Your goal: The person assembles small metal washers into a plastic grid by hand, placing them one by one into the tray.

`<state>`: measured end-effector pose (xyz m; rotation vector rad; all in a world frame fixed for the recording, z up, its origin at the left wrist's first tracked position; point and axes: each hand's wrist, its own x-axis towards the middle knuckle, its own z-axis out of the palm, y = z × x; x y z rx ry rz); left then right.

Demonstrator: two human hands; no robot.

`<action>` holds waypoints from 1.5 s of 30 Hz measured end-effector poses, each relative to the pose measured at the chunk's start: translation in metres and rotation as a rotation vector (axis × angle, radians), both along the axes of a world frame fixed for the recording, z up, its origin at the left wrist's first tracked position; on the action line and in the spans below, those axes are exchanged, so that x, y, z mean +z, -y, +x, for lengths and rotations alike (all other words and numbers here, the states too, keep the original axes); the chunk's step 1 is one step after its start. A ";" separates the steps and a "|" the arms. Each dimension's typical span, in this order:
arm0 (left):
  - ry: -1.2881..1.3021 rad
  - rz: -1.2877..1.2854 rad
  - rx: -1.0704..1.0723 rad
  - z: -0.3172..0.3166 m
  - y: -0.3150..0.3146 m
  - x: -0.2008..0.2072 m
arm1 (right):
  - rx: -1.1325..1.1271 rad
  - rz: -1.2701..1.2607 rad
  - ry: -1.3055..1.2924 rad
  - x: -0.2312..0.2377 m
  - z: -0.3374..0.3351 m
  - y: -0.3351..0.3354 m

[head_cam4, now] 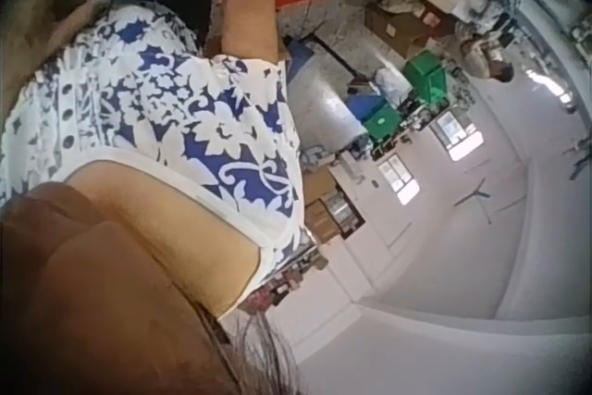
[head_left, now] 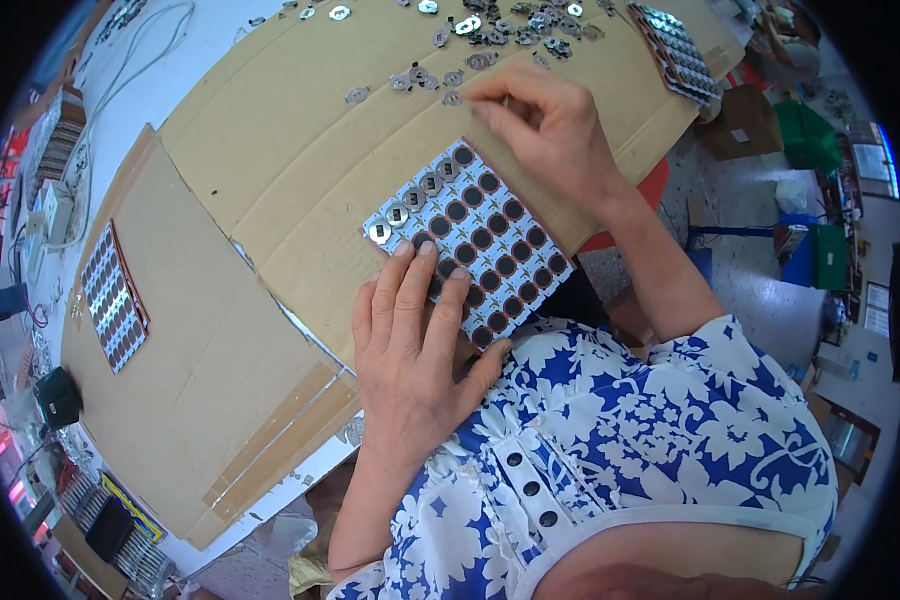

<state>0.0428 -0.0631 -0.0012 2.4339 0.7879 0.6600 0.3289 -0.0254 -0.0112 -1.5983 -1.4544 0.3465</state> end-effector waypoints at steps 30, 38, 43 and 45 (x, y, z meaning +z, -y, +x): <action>0.004 0.000 -0.004 0.001 0.002 0.002 | 0.582 -0.292 0.452 0.045 0.028 -0.019; 0.003 -0.016 -0.001 0.002 0.002 0.002 | 0.480 -0.121 0.377 0.027 0.011 -0.008; 0.003 0.004 0.019 0.002 0.001 0.000 | 0.158 -0.185 0.054 0.019 -0.019 0.019; 0.003 0.002 0.015 0.003 0.000 0.000 | 0.108 -0.058 0.102 0.014 -0.022 0.022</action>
